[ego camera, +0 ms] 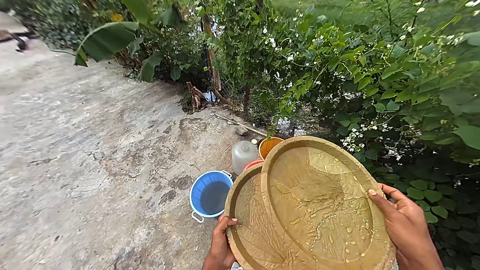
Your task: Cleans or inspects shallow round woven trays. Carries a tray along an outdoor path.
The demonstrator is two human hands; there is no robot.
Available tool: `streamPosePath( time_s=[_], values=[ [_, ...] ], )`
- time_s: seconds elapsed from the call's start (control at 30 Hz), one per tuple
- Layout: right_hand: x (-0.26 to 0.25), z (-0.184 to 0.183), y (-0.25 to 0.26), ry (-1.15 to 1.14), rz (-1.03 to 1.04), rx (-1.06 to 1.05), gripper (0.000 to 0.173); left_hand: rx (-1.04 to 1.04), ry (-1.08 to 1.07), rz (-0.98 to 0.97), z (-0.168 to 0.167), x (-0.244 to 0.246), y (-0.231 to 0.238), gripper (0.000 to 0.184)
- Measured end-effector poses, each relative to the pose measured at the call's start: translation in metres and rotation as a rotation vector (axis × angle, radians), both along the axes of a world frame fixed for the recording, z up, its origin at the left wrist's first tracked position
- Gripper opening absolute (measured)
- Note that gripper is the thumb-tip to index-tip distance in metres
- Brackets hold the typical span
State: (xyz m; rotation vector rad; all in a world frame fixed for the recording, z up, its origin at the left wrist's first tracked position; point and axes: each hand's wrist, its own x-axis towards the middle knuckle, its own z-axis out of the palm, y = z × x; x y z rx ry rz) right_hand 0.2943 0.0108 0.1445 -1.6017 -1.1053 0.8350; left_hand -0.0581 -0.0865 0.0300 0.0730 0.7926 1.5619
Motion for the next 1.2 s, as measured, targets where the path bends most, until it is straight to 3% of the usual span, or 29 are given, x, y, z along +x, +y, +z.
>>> streamPosePath(
  time_s=[0.43, 0.8, 1.1, 1.2],
  values=[
    [0.023, 0.016, 0.004, -0.111, -0.203, 0.011, 0.019, -0.036, 0.050, 0.020, 0.000, 0.003, 0.011, 0.038],
    [0.035, -0.033, 0.005, -0.060, -0.203, -0.037, 0.019, -0.159, 0.281, 0.215, -0.001, -0.034, -0.001, 0.023],
    [0.039, -0.051, 0.021, -0.047, -0.140, -0.040, 0.021, -0.018, 0.353, 0.379, -0.021, -0.075, -0.042, 0.029],
    [0.042, -0.056, 0.030, -0.055, -0.118, -0.023, 0.024, 0.019, 0.366, 0.460, -0.036, -0.083, -0.060, 0.023]
  ],
)
